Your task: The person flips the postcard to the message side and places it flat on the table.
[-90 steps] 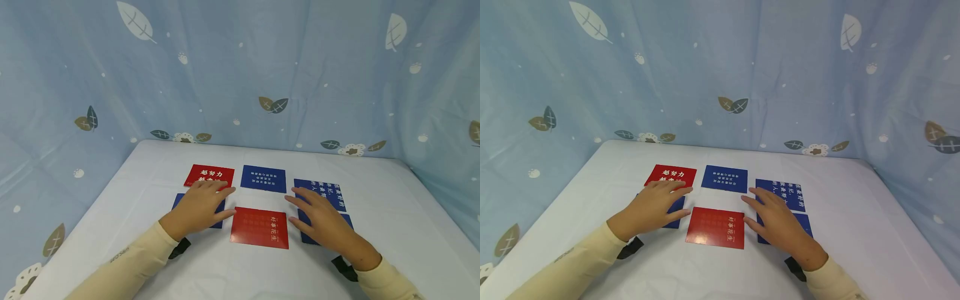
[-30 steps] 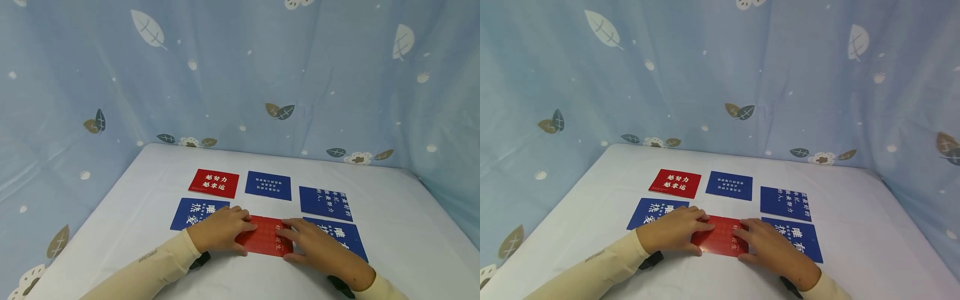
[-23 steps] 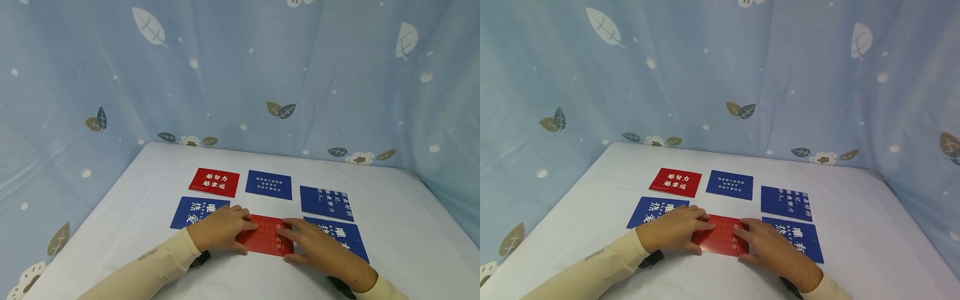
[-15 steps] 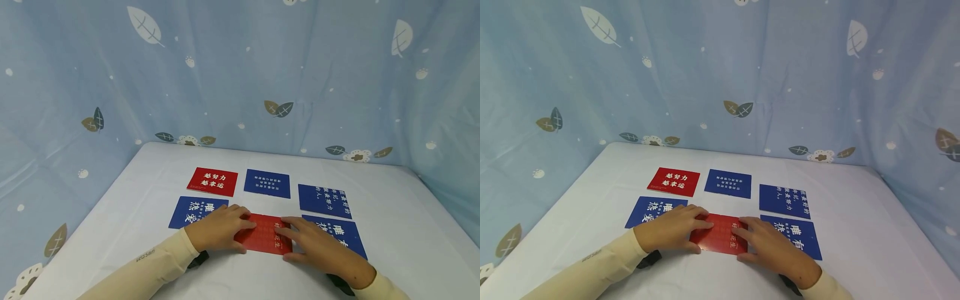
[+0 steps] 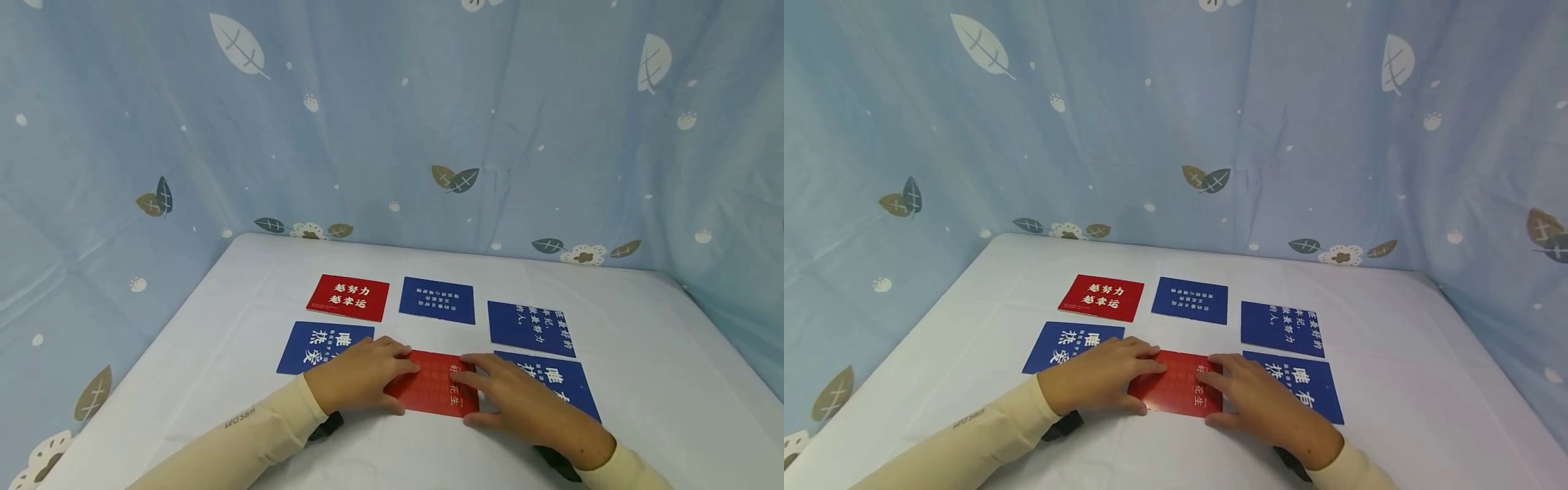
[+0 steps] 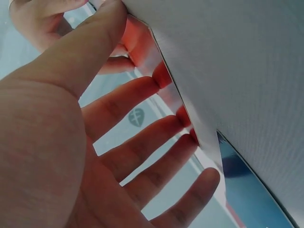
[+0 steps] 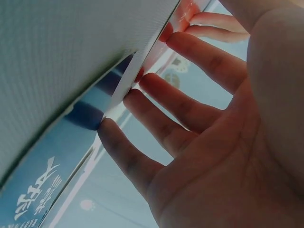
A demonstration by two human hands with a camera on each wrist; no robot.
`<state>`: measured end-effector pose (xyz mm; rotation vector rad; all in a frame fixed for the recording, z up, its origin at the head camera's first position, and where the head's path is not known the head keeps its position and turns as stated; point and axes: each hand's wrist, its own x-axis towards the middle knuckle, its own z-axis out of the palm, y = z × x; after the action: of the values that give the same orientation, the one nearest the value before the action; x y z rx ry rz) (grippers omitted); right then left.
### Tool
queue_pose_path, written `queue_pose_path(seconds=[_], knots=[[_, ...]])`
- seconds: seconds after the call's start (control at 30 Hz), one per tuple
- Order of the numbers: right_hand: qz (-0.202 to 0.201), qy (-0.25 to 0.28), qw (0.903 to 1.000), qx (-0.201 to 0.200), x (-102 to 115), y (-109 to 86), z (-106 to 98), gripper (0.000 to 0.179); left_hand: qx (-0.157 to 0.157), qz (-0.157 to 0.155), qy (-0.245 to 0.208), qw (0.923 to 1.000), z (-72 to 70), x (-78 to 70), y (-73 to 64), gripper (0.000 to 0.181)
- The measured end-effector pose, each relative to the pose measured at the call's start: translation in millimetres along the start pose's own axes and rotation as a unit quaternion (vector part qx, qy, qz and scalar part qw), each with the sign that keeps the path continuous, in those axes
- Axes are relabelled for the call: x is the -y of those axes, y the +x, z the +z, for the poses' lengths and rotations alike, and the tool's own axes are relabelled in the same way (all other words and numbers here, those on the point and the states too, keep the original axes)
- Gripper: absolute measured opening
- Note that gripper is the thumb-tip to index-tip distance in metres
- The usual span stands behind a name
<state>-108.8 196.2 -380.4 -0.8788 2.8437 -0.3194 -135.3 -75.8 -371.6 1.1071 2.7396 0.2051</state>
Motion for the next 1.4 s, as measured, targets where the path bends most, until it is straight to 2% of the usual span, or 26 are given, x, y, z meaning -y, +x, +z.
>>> queue_pose_path(seconds=[0.43, 0.77, 1.4], knots=[[-0.009, -0.019, 0.9998, 0.002, 0, -0.8, -1, 0.059, -0.004, 0.008, 0.017, 0.9998, -0.5, -1.9, -0.7, 0.065], [-0.054, -0.090, 0.9942, -0.024, 5, -1.0, 1, 0.052, -0.007, 0.014, 0.029, 0.9995, 0.2, -1.2, -0.9, 0.064], [-0.073, -0.113, 0.9900, -0.042, 9, -0.1, 5, 0.049, -0.016, 0.023, 0.053, 0.9982, 2.2, -1.6, -2.0, 0.065]])
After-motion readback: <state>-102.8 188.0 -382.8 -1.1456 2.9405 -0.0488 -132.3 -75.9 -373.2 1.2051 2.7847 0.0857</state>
